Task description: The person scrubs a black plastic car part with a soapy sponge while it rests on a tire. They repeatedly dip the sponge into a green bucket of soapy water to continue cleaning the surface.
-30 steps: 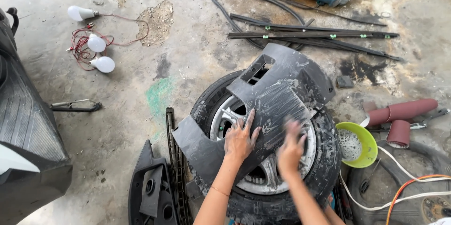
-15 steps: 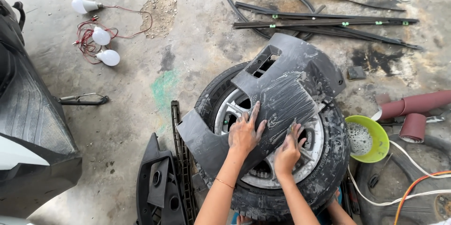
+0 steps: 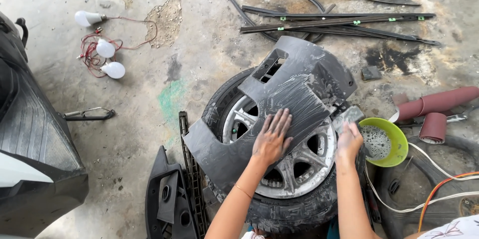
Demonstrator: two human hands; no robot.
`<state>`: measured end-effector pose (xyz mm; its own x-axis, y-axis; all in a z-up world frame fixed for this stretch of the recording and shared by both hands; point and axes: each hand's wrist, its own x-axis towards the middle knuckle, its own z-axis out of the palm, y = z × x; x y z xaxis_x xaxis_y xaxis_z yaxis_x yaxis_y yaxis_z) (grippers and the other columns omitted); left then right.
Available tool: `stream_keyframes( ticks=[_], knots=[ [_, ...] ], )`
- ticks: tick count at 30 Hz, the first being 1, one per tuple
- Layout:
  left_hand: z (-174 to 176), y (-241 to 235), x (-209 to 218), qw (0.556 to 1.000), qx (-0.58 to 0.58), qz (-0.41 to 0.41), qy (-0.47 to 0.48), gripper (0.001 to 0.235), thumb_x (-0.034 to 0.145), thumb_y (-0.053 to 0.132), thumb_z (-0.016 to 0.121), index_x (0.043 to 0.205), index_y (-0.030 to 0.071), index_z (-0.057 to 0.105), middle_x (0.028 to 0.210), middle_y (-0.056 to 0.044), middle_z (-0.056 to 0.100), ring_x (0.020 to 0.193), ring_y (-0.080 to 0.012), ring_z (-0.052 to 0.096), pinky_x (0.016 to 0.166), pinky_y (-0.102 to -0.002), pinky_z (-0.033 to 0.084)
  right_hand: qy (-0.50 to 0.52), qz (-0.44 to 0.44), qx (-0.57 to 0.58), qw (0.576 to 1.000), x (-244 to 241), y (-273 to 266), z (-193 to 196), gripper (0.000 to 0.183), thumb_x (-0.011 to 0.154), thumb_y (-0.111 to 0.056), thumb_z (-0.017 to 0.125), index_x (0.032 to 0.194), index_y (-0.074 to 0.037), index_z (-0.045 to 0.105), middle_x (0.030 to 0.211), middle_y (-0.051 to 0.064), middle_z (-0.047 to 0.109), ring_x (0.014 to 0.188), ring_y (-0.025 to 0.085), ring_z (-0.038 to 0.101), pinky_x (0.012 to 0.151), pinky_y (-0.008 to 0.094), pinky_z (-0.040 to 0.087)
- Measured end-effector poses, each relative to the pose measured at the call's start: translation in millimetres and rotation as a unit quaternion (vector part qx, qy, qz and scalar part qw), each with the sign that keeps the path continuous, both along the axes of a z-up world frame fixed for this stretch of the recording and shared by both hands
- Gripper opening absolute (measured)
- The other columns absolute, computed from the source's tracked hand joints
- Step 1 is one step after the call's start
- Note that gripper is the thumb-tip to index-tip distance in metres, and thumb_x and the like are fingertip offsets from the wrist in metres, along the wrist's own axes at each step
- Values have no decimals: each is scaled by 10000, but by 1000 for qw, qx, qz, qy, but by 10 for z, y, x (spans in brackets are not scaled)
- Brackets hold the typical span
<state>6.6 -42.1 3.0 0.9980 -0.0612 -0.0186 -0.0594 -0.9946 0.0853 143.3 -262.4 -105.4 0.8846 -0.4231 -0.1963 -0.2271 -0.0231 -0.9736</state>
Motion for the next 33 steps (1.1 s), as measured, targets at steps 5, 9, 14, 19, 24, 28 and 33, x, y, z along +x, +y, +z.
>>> stream_keyframes(
  ticks=[5,9,14,19,24,28,33],
  knots=[
    [-219,-306,202,989,99,-113,5,659,1066,454,260,1651,161,179,1748,-36,75,1612,-249,29,1298,-464,43,40,-4,124,991,-580,112,406,202,941,-132,673,1140,-108,691,1035,165,588,870,283,572,760,400,514],
    [-117,-373,-47,973,139,-185,2,566,1091,305,252,1635,150,235,1749,2,100,1616,-196,52,1311,-415,59,102,20,216,971,-574,-89,18,533,953,-115,687,1414,36,467,1291,349,518,1102,387,609,928,545,529],
    [-348,-189,-554,975,149,-163,-33,616,1080,351,243,1632,108,119,1734,-39,51,1602,-190,20,1298,-373,28,131,-25,283,950,-503,-162,688,596,941,-80,657,1465,29,395,996,173,299,894,265,417,986,547,534],
    [-339,-107,-766,970,185,-144,-64,674,1071,427,198,1636,96,36,1728,-62,1,1597,-194,-18,1300,-363,-6,165,-62,327,928,-509,-327,615,590,872,-26,664,1428,25,475,839,29,262,708,139,327,896,465,624],
    [-338,-306,-284,965,207,-162,-26,698,1062,506,218,1642,155,51,1726,-55,-3,1590,-206,-32,1291,-425,-14,210,-81,362,905,-533,-406,439,183,892,-20,634,1031,22,523,1274,209,325,1192,307,439,974,507,605],
    [-401,-533,332,961,214,-171,-27,745,1053,576,210,1643,151,44,1725,-58,-17,1588,-214,-50,1291,-432,-4,188,-71,392,898,-453,-525,263,296,937,-71,573,1206,31,503,922,67,296,1011,235,484,1018,514,554],
    [-306,-728,862,956,229,-183,4,747,1045,598,185,1638,158,75,1720,-68,4,1581,-230,-59,1286,-457,-14,189,-59,390,899,-420,-543,276,356,947,-126,576,1248,31,469,1070,106,316,1113,257,485,1013,454,573]
  ],
)
